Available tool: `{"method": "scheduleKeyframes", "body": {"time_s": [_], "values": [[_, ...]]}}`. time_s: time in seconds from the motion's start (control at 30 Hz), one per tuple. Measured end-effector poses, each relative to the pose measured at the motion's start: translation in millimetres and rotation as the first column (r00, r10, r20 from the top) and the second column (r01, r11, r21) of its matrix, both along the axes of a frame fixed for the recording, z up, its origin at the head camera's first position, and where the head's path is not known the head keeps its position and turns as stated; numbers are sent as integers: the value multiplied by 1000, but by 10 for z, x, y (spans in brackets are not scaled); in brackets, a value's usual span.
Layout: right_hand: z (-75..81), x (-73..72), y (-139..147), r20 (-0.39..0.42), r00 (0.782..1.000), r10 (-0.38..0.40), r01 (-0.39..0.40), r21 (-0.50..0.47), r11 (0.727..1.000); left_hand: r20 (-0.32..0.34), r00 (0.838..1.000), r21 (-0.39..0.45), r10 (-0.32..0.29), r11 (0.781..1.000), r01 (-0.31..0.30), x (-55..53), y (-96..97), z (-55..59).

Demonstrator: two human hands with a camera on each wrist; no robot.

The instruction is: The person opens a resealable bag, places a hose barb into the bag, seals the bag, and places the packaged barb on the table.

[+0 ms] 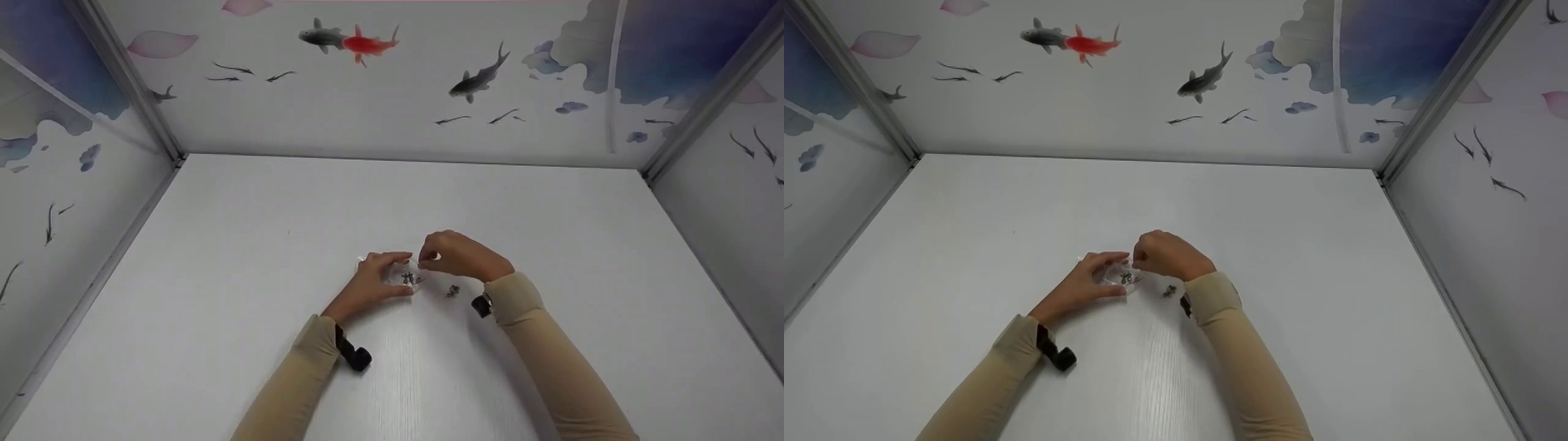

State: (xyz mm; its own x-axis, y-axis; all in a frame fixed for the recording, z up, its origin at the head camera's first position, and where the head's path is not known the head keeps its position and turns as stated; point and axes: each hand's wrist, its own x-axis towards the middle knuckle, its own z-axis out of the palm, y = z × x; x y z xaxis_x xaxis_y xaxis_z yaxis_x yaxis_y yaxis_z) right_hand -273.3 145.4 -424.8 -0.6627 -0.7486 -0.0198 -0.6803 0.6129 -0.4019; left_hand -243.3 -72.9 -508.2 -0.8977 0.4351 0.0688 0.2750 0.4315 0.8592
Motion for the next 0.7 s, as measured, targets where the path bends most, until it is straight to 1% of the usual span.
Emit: {"method": "scheduleKeyframes", "body": {"time_s": [0.23, 0.33, 0.53, 0.7], "values": [[-7, -3, -17, 10, 1000, 2, -2, -1, 1000, -27, 1000, -24, -10, 1000, 10, -9, 7, 5], [-8, 1, -4, 7, 1000, 8, -8, -6, 1000, -33, 999, -21, -13, 1000, 12, -11, 8, 4], [-11, 10, 49, -15, 1000, 21, -21, -14, 1000, -12, 1000, -19, -8, 1000, 8, -7, 1, 5], [-37, 28, 121, 3, 1000, 12, -12, -7, 1000, -23, 1000, -32, 0, 999, -1, -12, 3, -7]]}}
